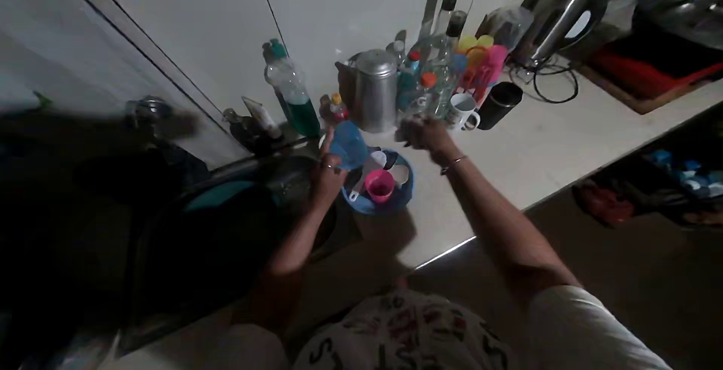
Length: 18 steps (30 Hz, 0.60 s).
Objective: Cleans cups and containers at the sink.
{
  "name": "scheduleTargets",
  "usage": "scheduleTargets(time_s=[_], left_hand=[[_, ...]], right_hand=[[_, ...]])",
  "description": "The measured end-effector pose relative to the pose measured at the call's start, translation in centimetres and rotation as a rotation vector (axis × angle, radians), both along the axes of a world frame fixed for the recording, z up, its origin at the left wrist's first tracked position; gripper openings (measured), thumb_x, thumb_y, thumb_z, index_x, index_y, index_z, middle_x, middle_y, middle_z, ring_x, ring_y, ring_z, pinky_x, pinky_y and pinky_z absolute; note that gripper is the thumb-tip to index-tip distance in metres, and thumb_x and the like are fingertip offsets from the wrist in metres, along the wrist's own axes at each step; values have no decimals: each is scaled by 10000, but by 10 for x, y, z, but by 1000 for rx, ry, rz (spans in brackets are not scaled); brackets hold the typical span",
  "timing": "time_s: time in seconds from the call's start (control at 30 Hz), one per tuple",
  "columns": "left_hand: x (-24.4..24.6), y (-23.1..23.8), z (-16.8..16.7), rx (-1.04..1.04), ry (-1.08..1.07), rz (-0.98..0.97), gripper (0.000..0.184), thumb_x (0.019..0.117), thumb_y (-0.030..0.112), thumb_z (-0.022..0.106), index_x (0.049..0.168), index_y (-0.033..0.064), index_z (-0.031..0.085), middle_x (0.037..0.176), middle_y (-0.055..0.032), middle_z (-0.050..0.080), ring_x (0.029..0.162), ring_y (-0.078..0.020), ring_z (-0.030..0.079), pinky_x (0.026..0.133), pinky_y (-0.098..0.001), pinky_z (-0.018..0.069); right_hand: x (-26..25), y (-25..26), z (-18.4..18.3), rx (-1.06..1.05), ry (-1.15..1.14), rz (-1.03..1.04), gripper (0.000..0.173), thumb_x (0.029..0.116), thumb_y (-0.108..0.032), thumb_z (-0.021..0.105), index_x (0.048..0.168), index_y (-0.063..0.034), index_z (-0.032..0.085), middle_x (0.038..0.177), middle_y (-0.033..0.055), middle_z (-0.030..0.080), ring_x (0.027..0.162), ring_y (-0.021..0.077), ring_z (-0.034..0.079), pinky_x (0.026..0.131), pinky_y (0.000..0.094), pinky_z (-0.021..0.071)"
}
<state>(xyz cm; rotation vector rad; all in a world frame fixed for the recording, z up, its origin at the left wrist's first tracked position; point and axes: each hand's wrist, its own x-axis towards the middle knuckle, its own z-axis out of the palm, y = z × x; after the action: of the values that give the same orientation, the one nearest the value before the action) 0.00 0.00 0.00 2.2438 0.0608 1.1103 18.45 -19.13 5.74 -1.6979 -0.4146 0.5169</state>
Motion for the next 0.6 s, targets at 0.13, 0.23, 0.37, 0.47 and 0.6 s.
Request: scheduleTargets(time_s=[0.13,0.23,0.37,0.47,0.6], left_hand=[[19,-8,-9,62,81,-9,148,834,-83,733,966,-134,692,1498,-323,469,1302,-396,587,1072,-440,503],[34,-14,-7,103,350,-42,157,899,-51,687,1045,-73,741,1562,-279,411,1317,-402,569,1076,-481,494],[54,-21,-7,167,686,-54,205,1022,69,586,1158,2,724,1660,-119,315,1383,-335,518,1091,-531,467],[65,-24,-3,127,746,-79,272,1052,93,522,1272,-5,650,1651,-80,341,1445,-244,451,1168,-443,407],[77,-25,8,105,825,-109,222,1014,9,570,1208,-55,657,1644,-130,340,1411,-300,490,1139,-454,436]], right_hand=[[107,-51,-25,-268,-182,-208,496,1075,-336,520,1331,89,539,1160,270,638,962,334,650,864,511,536],[167,-67,-37,-428,-307,-375,585,1073,-392,504,1384,103,485,1285,338,596,1193,478,595,1013,626,461],[207,-64,-48,-672,-505,-406,602,1030,-338,565,1438,88,445,1395,384,489,1297,555,494,1020,677,442],[222,-59,-73,-917,-682,-141,506,1020,-265,578,1377,90,529,1368,381,531,1286,566,509,1000,736,423],[239,-59,-88,-1024,-763,119,469,1020,-372,590,1292,4,659,1383,302,579,1387,536,414,1108,774,230]])
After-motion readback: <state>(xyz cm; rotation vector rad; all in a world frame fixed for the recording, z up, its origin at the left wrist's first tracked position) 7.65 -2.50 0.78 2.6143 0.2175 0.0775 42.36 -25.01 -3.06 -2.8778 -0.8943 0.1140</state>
